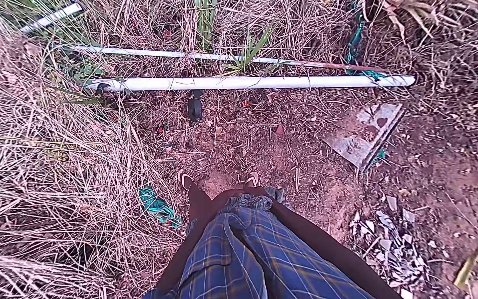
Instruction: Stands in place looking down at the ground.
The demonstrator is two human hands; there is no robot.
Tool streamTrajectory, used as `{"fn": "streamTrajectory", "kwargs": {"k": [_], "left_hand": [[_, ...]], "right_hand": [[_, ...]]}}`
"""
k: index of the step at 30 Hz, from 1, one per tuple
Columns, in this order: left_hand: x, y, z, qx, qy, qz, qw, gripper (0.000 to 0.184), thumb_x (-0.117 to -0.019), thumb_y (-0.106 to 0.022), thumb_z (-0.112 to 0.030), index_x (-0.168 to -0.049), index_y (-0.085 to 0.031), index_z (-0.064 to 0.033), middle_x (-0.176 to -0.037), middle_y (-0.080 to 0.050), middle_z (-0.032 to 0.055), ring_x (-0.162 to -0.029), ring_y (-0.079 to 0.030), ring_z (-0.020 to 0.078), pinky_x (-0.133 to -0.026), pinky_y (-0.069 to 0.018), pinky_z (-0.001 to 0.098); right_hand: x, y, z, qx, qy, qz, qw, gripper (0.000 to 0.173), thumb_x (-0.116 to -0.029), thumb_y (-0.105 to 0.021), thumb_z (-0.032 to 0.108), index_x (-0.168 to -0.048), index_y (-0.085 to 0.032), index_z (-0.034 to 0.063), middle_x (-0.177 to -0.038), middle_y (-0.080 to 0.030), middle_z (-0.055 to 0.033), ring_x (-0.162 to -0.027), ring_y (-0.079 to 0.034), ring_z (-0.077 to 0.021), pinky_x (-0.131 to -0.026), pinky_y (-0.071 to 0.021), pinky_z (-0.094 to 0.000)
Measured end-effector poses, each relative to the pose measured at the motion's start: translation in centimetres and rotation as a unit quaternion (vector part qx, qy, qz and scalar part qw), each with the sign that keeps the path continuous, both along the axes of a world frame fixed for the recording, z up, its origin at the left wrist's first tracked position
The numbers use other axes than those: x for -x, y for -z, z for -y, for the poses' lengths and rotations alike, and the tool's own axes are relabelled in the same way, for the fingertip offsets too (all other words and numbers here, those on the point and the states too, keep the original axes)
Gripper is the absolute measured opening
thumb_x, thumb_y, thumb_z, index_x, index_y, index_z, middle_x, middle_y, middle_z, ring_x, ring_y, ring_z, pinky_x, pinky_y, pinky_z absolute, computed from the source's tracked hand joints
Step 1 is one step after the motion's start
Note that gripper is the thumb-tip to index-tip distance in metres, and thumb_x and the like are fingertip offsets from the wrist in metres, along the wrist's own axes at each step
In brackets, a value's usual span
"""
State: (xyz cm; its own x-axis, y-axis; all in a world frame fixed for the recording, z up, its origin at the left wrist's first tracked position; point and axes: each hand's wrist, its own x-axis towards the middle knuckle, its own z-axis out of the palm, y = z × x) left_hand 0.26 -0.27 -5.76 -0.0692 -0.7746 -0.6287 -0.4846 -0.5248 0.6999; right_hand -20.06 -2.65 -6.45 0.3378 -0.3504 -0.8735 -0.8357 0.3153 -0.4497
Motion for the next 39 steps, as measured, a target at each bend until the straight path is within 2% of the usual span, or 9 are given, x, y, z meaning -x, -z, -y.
{"fn": "streamTrajectory", "kwargs": {"k": [13, 15, 18, 22, 25, 28, 31, 36, 39], "left_hand": [[0.7, -4.0, 1.5, -0.057, -0.035, -0.019, 0.998, 0.064, -0.0811, -0.084, -0.041, -0.127, -0.062, -0.0015, -0.113, -0.072, 0.0101, -0.103, -0.069, 0.0125, -0.093, -0.0548, 0.0324], [0.7, -3.5, 0.9, 0.001, -0.023, -0.085, 0.996, 0.045, -0.087, -0.079, -0.034, -0.119, -0.069, -0.0035, -0.105, -0.075, 0.0059, -0.095, -0.07, 0.0047, -0.086, -0.0552, 0.0223], [2.1, -7.8, 2.9, -0.156, -0.073, -0.176, 0.969, 0.015, -0.0974, -0.066, -0.009, -0.108, -0.073, 0.0, -0.096, -0.073, 0.0049, -0.086, -0.065, 0.0008, -0.084, -0.0512, 0.0172], [1.6, -6.4, 1.4, -0.061, -0.071, -0.157, 0.983, 0.029, -0.0924, -0.073, -0.016, -0.116, -0.066, -0.0001, -0.096, -0.074, 0.0035, -0.086, -0.068, 0.0002, -0.082, -0.0534, 0.0194], [2.1, -7.4, 2.2, -0.105, -0.095, -0.15, 0.978, 0.024, -0.0914, -0.074, -0.012, -0.111, -0.07, 0.0011, -0.092, -0.074, 0.0036, -0.083, -0.067, 0.0005, -0.081, -0.053, 0.0173], [2.3, -8.9, 2.9, -0.125, -0.063, -0.091, 0.986, 0.042, -0.0914, -0.075, -0.015, -0.126, -0.061, 0.0034, -0.106, -0.073, 0.0096, -0.095, -0.068, 0.0061, -0.09, -0.0521, 0.0236], [2.0, -6.4, 2.0, -0.131, -0.07, -0.136, 0.979, 0.027, -0.0937, -0.072, -0.017, -0.115, -0.071, -0.0011, -0.104, -0.074, 0.0075, -0.094, -0.068, 0.0066, -0.09, -0.0523, 0.0233], [-0.7, 3.2, -0.7, -0.037, -0.037, 0.168, 0.984, 0.139, -0.0536, -0.081, -0.081, -0.154, -0.029, 0.0001, -0.135, -0.062, 0.0184, -0.121, -0.063, 0.0242, -0.097, -0.0558, 0.0477], [0.0, 0.8, 0.2, -0.073, -0.048, 0.147, 0.985, 0.13, -0.0541, -0.087, -0.073, -0.151, -0.036, -0.0024, -0.132, -0.064, 0.0154, -0.121, -0.063, 0.0217, -0.1, -0.0534, 0.0454]], "right_hand": [[0.2, 1.0, -0.3, 0.002, -0.005, 0.015, 1.0, 0.043, -0.1122, -0.038, 0.026, -0.138, -0.059, -0.002, -0.139, -0.06, -0.0238, -0.131, -0.056, -0.0325, -0.112, -0.0393, -0.0514], [0.4, 1.0, -0.8, 0.007, 0.049, 0.023, 0.998, 0.042, -0.1115, -0.041, 0.024, -0.136, -0.061, -0.0032, -0.138, -0.061, -0.0238, -0.131, -0.057, -0.0304, -0.113, -0.0387, -0.047], [0.5, 1.3, -1.1, 0.006, 0.097, 0.027, 0.995, 0.04, -0.1109, -0.043, 0.023, -0.134, -0.062, -0.0035, -0.137, -0.062, -0.023, -0.13, -0.057, -0.0282, -0.114, -0.0389, -0.0438], [0.4, 1.2, -1.2, -0.002, 0.096, 0.023, 0.995, 0.04, -0.111, -0.043, 0.023, -0.135, -0.061, -0.0035, -0.138, -0.061, -0.0232, -0.131, -0.057, -0.0278, -0.114, -0.0386, -0.0436], [0.4, 1.3, -1.3, 0.008, 0.093, 0.025, 0.995, 0.04, -0.1107, -0.043, 0.023, -0.135, -0.062, -0.0032, -0.137, -0.062, -0.0229, -0.13, -0.057, -0.0279, -0.114, -0.0385, -0.0435], [0.5, 1.8, -1.7, 0.016, 0.112, 0.027, 0.993, 0.04, -0.1104, -0.044, 0.023, -0.134, -0.062, -0.0031, -0.136, -0.062, -0.0226, -0.13, -0.057, -0.0277, -0.114, -0.0384, -0.0438], [0.7, 2.0, -1.8, 0.021, 0.108, 0.038, 0.993, 0.04, -0.1104, -0.044, 0.023, -0.134, -0.062, -0.0036, -0.136, -0.062, -0.0232, -0.13, -0.058, -0.0282, -0.114, -0.0389, -0.044], [0.6, 1.7, -1.6, 0.022, 0.083, 0.029, 0.996, 0.04, -0.1101, -0.045, 0.025, -0.133, -0.063, -0.0015, -0.135, -0.063, -0.0216, -0.129, -0.058, -0.0268, -0.113, -0.0408, -0.0427], [0.6, 2.0, -1.9, 0.024, 0.115, 0.03, 0.993, 0.039, -0.1097, -0.046, 0.023, -0.132, -0.064, -0.0031, -0.134, -0.064, -0.022, -0.129, -0.058, -0.0257, -0.113, -0.0401, -0.0404]]}}
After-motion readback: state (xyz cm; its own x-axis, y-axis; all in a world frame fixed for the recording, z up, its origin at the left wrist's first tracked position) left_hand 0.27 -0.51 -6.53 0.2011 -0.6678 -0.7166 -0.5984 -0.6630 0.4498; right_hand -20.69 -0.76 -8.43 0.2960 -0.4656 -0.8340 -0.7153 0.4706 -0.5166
